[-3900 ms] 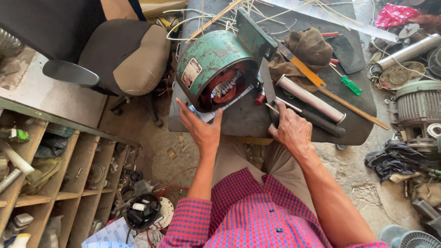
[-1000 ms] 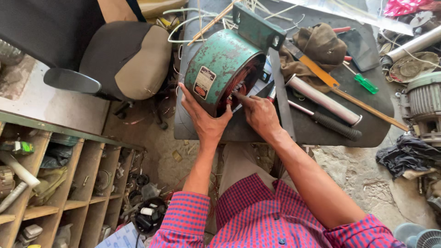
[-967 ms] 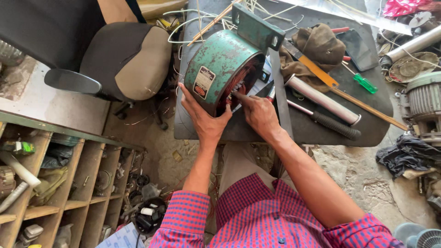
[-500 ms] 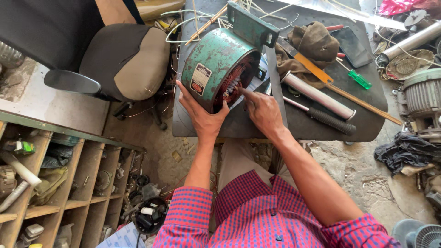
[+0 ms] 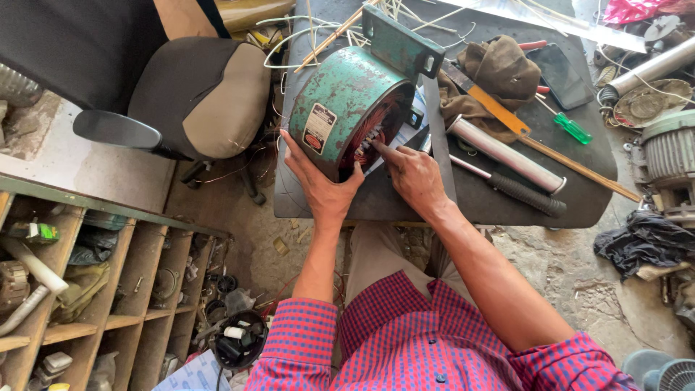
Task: The person works on a disassembled electric motor stator on a workbench. They use wooden sticks to adjust the copper windings, then use a hammer to tap the windings into place. The person also uses a metal bar and a cylindrical tool to press and align the windings inside the stator.
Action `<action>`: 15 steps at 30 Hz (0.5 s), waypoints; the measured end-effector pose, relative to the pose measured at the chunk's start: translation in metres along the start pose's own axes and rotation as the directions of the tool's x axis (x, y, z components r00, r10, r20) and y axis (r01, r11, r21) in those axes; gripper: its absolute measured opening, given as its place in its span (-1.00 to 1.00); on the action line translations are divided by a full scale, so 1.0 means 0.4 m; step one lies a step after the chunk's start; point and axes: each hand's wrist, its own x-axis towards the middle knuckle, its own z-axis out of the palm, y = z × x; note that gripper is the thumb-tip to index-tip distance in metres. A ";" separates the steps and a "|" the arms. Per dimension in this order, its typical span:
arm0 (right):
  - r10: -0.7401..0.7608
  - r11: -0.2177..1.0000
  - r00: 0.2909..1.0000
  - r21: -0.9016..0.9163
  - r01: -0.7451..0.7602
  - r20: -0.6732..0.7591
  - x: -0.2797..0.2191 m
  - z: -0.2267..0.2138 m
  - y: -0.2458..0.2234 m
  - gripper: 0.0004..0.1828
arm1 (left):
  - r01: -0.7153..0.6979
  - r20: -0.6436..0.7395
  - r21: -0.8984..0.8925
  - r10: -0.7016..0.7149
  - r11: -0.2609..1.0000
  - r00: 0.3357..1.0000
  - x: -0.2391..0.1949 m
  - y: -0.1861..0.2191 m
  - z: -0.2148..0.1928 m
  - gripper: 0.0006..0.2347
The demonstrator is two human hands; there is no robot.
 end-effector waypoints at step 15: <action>-0.004 0.995 1.000 0.102 0.003 0.006 0.004 -0.001 0.002 -0.50 | 0.004 0.000 0.008 -0.004 1.000 1.000 0.003 0.006 -0.001 0.07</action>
